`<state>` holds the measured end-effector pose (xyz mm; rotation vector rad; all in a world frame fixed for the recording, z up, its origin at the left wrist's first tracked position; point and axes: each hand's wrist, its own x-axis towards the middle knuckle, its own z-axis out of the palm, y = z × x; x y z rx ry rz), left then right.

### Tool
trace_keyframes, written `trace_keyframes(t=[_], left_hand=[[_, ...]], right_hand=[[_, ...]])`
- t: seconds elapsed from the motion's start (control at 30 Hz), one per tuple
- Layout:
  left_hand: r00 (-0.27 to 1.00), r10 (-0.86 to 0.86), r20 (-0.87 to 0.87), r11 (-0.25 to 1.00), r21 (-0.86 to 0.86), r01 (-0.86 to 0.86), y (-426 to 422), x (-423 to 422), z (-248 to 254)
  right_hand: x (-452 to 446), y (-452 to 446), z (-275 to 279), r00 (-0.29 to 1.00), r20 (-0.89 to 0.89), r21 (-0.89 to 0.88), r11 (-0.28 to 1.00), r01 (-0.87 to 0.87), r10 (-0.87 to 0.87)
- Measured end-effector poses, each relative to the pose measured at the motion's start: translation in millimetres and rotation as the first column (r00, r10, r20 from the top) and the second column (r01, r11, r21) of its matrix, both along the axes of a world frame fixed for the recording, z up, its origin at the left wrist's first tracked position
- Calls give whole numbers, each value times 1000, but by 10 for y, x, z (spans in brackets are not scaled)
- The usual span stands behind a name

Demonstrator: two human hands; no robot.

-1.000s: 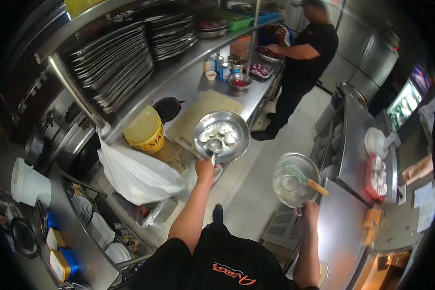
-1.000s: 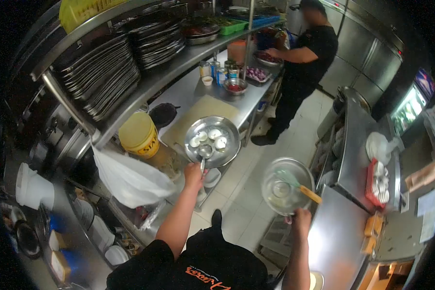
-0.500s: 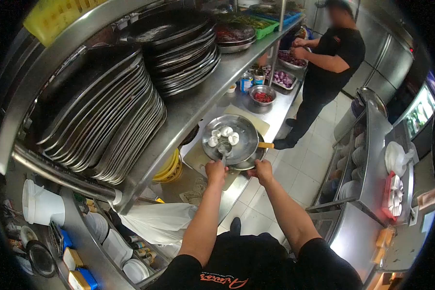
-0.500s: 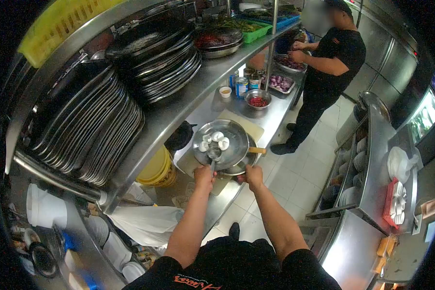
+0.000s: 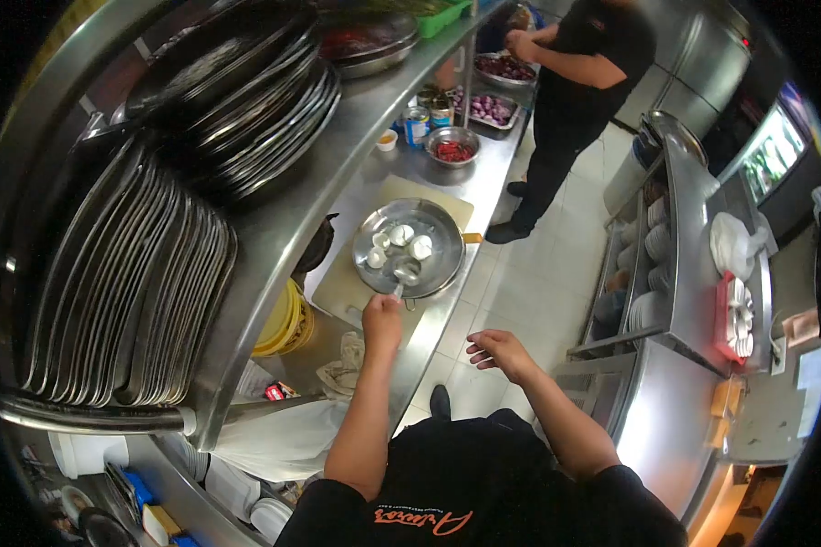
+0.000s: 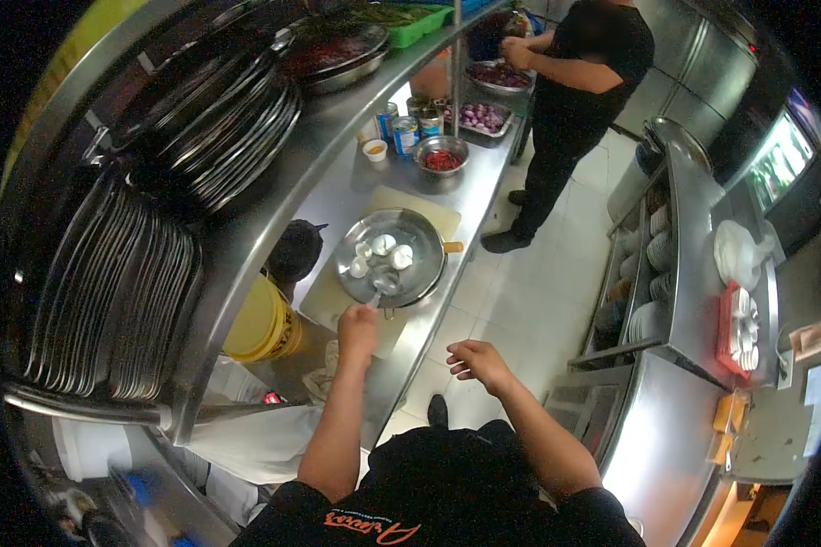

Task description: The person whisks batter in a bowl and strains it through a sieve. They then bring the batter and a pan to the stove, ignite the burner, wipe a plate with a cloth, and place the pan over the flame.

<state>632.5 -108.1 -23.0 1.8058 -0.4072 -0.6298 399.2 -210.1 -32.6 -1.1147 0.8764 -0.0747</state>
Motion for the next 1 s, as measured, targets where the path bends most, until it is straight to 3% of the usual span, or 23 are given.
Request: trace_keyframes(t=[0.07, 0.17, 0.27, 0.33, 0.37, 0.4, 0.47, 0.57, 0.63, 0.7, 0.73, 0.8, 0.83, 0.87, 0.93, 1.0], left_hand=[[940, 7, -342, 988, -141, -59, -32, -65, 137], [938, -7, -348, 978, -198, -66, -198, -507, 424], [939, -125, -319, 918, -397, -13, -332, -1051, 274], [917, -274, -290, 908, -392, 147, -366, -1426, 383], [832, -368, -414, 894, -402, 196, -356, -1603, 376], [784, -467, -410, 873, -357, 333, -356, -1797, 497], [709, -675, -204, 720, -394, 572, -391, -2175, 555], [456, -861, -223, 508, -348, 788, -295, -2741, 635], [236, -948, -214, 292, -289, 912, -223, -2989, 499], [52, -987, -152, 82, -200, 976, -144, -3274, 296], [-14, -997, -71, -1, -172, 985, -97, -3433, 270], [-143, -986, 80, -150, -90, 985, 77, -3826, 267], [-150, -987, -61, -147, -50, 988, 189, -4042, 404], [-188, -981, -54, -185, -50, 981, 272, -4227, 349], [-260, -965, -39, -258, -44, 965, 411, -4616, 122], [-257, -963, -78, -258, 6, 966, 590, -5003, -100]], right_hand=[[-81, 93, 80, 1000, -1, -96, 995, -7, 7], [-114, 265, 418, 991, 118, -182, 980, 83, -62], [-175, 389, 627, 936, 255, -144, 948, 285, -242], [-339, 431, 657, 870, 308, -111, 894, 435, -385], [-488, 425, 650, 884, 293, -215, 876, 432, -364], [-687, 446, 679, 880, 224, -282, 837, 469, -418], [-1152, 592, 798, 778, 228, -142, 770, 622, -586], [-2033, 1073, 832, 549, 278, -151, 529, 835, -788], [-2622, 1481, 988, 402, 188, -278, 344, 897, -896], [-3360, 2042, 952, 291, 71, -526, 212, 824, -954], [-3669, 2329, 1010, 207, -47, -688, 182, 702, -977], [-4179, 2855, 1141, 20, -231, -911, 223, 348, -973], [-4441, 3073, 1150, 25, -257, -962, 258, 88, -966], [-4613, 3231, 1222, -16, -321, -946, 319, 59, -947], [-5034, 3471, 1085, 20, -387, -922, 388, 18, -922], [-5362, 3546, 900, 79, -358, -930, 363, 62, -930]])
